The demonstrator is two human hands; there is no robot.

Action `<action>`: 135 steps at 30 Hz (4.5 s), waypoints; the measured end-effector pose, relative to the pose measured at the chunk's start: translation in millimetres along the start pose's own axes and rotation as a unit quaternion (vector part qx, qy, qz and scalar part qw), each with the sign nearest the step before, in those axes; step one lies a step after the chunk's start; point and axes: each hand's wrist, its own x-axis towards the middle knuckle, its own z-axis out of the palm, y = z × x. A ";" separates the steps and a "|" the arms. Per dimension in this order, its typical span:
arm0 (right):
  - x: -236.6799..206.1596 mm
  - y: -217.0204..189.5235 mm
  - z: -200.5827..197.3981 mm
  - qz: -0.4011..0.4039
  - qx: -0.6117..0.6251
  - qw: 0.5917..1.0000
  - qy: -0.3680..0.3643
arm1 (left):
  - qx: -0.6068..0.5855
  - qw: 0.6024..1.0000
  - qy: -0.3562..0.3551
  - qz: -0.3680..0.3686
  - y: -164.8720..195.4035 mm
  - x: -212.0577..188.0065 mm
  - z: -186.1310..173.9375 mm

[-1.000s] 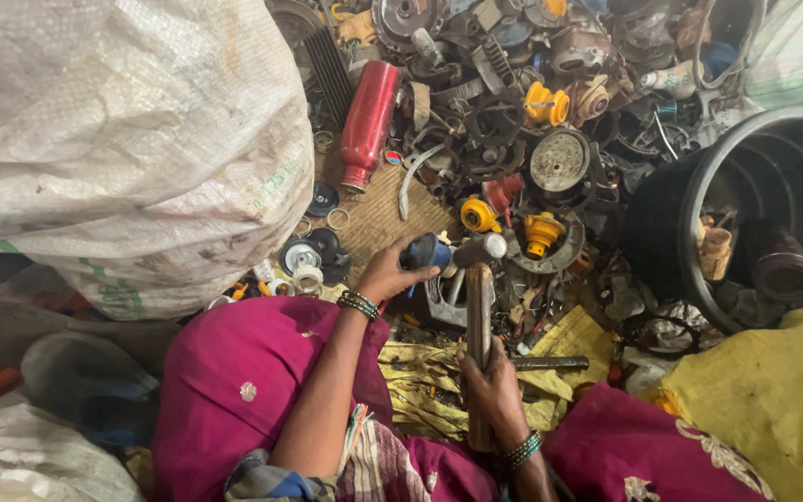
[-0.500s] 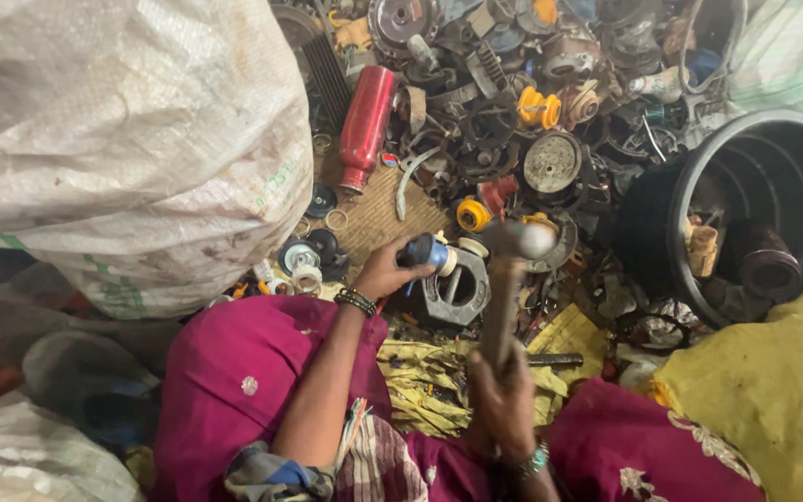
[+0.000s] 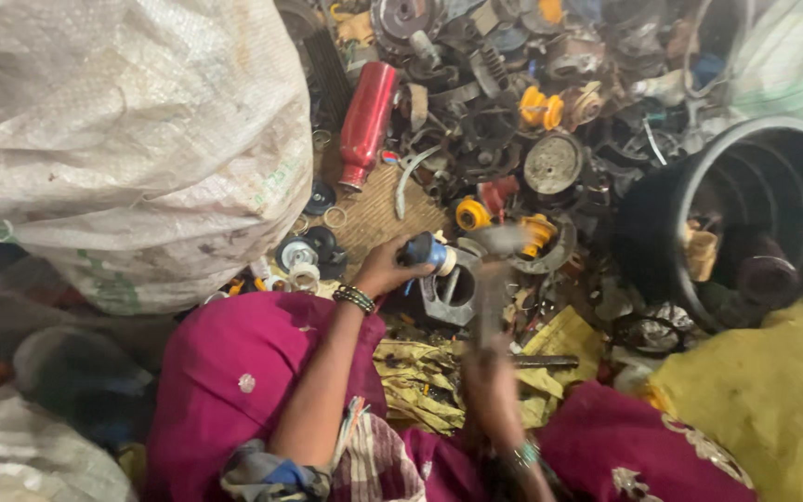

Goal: The person sits on the floor and uses a hammer to strike a blue metal component placed on a metal base. They repeatedly hit the part to separate or reshape it, occasionally adjusting its position with their hands.

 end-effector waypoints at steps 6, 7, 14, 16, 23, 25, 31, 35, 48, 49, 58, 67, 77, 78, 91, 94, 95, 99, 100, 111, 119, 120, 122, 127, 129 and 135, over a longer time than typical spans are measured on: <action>4.1 26.1 -5.4 -0.050 0.140 0.989 -0.001 | -0.006 1.000 -0.016 -0.017 -5.4 2.5 -5.3; -7.3 21.2 -16.2 -0.058 0.175 0.983 -0.002 | -0.019 0.998 -0.036 -0.045 -5.0 3.1 -5.8; -74.5 -31.4 -99.8 -0.270 0.314 0.889 0.193 | 0.059 0.998 -0.006 0.028 6.8 -2.4 -5.2; -72.0 -36.0 -131.1 -0.317 0.360 0.843 0.244 | 0.050 0.998 -0.006 0.037 9.4 -3.8 -6.1; -15.4 -4.6 -48.2 -0.141 0.183 0.963 0.140 | 0.082 0.996 0.007 0.045 5.3 -5.8 -2.9; 4.9 10.5 1.4 -0.030 0.024 0.999 -0.001 | 0.080 0.993 0.024 0.084 2.8 -2.1 -4.7; 20.8 46.4 10.6 0.056 0.142 0.988 -0.014 | 0.188 0.971 0.118 -0.088 -11.6 4.6 -11.0; 15.6 52.4 5.0 0.019 0.254 0.965 -0.059 | 0.052 0.993 0.099 -0.048 -22.9 3.4 -4.4; 28.5 65.1 20.3 0.098 0.249 0.959 -0.092 | 0.236 0.949 0.195 0.076 -6.9 -4.9 13.8; 26.5 62.0 19.4 0.091 0.248 0.960 -0.094 | 0.235 0.946 0.198 0.100 -6.9 -4.1 15.2; 12.3 40.8 15.4 0.120 0.202 0.969 -0.082 | 0.115 0.975 0.180 -0.060 4.7 -1.7 -6.4; 10.8 35.3 19.2 0.107 0.273 0.953 -0.079 | 0.151 0.973 0.171 -0.039 25.0 -19.2 -17.3; 16.8 39.9 25.3 0.111 0.264 0.956 -0.072 | 0.163 0.974 0.146 -0.054 29.0 -51.6 3.1; 18.1 41.6 26.2 0.109 0.274 0.953 -0.074 | 0.167 0.975 0.142 -0.034 26.8 -54.4 3.4; -27.2 -5.4 -9.6 -0.072 0.218 0.971 -0.073 | 0.041 0.994 0.098 0.010 -4.2 -50.5 5.7; -59.2 -25.9 -36.8 -0.133 0.277 0.952 0.001 | 0.114 0.986 0.086 -0.082 -4.1 -50.0 8.3; -66.7 -30.0 -49.1 -0.179 0.298 0.937 0.030 | 0.114 0.986 0.094 -0.076 -3.7 -50.2 8.5; -75.5 -34.3 -101.3 -0.405 0.289 0.860 0.115 | 0.105 0.988 0.096 -0.058 -1.6 -51.5 8.8; -74.4 -31.9 -106.2 -0.408 0.300 0.854 0.119 | 0.102 0.989 0.093 -0.052 -1.3 -51.5 8.7; -20.5 19.0 6.7 -0.007 0.053 0.999 -0.005 | 0.035 0.987 0.137 0.079 -0.8 -51.1 11.6; -78.3 -18.3 -73.3 -0.110 0.251 0.958 0.082 | 0.091 0.991 0.084 -0.044 2.1 -46.8 12.6; -83.0 -25.7 -82.3 -0.227 0.281 0.923 0.131 | 0.104 0.990 0.088 -0.028 2.5 -46.6 12.4; -90.0 -36.8 -98.3 -0.344 0.309 0.866 0.191 | 0.123 0.989 0.082 -0.028 3.6 -47.8 12.7; -71.9 -33.5 -111.1 -0.353 0.295 0.859 0.223 | 0.063 0.995 0.061 -0.051 4.0 -53.2 12.9; -49.0 -15.6 -74.3 -0.226 0.207 0.937 0.167 | 0.068 0.994 0.061 -0.055 1.7 -53.6 12.2; -13.6 37.3 6.7 -0.004 0.058 0.998 -0.024 | 0.200 0.930 0.204 0.231 -6.0 -48.0 17.0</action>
